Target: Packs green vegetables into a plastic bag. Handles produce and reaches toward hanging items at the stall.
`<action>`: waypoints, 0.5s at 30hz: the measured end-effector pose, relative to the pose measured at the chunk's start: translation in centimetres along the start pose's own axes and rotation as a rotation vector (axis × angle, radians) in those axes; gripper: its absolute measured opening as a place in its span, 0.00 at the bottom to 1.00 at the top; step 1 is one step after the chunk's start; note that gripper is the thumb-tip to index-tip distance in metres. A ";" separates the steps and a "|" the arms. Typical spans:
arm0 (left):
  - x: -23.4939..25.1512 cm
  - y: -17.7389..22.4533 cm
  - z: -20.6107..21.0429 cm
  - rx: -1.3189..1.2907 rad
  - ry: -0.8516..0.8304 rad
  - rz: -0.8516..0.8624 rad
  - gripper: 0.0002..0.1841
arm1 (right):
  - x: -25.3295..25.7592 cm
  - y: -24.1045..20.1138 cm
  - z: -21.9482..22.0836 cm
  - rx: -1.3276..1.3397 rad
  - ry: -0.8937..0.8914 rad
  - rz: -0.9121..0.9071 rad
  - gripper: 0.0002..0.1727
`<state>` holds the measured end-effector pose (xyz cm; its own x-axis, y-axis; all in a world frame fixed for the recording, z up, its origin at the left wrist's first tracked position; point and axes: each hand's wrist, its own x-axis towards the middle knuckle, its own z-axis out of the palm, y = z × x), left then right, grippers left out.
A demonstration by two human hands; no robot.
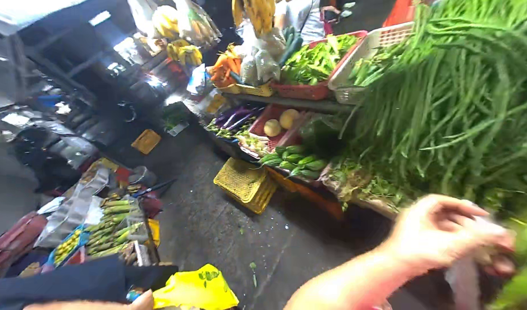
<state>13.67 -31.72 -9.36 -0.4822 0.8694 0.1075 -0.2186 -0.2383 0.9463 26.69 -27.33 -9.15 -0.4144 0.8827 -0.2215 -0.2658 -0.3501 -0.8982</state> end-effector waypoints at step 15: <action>11.9 0.6 -11.0 -0.291 -0.283 -0.123 0.15 | 11.6 1.7 5.7 -0.103 -0.448 -0.381 0.33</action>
<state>-1.50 -26.30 -10.82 -0.1940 0.9740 0.1170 -0.5100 -0.2020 0.8361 16.46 -19.45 -11.14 -0.6395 0.7139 0.2852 -0.3911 0.0172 -0.9202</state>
